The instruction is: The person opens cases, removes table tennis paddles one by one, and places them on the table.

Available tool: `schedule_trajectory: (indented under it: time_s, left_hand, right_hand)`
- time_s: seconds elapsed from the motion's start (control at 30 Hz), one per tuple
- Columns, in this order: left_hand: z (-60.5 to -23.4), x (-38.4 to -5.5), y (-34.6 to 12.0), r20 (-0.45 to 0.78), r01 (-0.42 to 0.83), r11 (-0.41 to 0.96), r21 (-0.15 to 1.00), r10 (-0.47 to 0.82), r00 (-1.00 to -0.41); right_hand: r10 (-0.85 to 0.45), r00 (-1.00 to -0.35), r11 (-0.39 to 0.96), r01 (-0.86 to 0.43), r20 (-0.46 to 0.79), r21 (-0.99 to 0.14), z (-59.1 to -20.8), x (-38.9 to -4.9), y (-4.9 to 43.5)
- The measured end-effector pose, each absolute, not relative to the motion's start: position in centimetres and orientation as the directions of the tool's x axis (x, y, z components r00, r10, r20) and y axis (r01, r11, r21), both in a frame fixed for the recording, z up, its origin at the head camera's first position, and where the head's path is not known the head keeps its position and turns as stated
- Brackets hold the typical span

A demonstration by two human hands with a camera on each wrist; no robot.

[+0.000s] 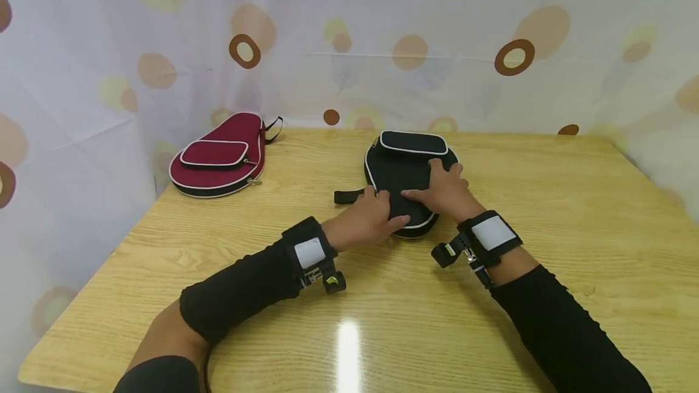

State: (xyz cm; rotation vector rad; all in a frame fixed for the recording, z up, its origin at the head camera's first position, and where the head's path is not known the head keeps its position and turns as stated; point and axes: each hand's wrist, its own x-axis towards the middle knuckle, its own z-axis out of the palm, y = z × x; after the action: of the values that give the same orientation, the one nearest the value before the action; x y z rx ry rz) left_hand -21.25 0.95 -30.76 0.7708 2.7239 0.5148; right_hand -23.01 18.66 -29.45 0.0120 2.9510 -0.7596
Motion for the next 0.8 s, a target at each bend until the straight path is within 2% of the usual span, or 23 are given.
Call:
schedule_trajectory:
  time_s: [0.17, 0.33, 0.43, 0.57, 0.8]
  left_hand:
    - [-30.8, -20.8, 2.2, -0.162, 0.477, 0.789, 0.387, 0.568, -0.807]
    - [-30.4, -20.4, 2.3, -0.099, 0.452, 0.795, 0.406, 0.529, -0.843]
    - [-30.0, -20.3, 1.9, -0.016, 0.436, 0.751, 0.497, 0.510, -0.860]
    - [-28.9, -20.4, 1.0, 0.140, 0.451, 0.640, 0.622, 0.476, -0.868]
    - [-26.7, -21.4, -0.9, 0.393, 0.531, 0.567, 0.629, 0.357, -0.847]
  right_hand:
    - [0.031, -0.999, 0.836, 0.035, -0.017, -0.548, -28.2, -23.2, 18.5]
    - [0.027, -0.988, 0.761, -0.079, 0.153, -0.644, -26.5, -22.6, 17.4]
    - [0.009, -0.966, 0.699, -0.178, 0.258, -0.692, -26.1, -22.3, 16.6]
    - [-0.053, -0.948, 0.598, -0.282, 0.315, -0.750, -26.0, -22.2, 15.6]
    - [-0.265, -0.926, 0.578, -0.376, 0.269, -0.725, -27.0, -22.3, 14.3]
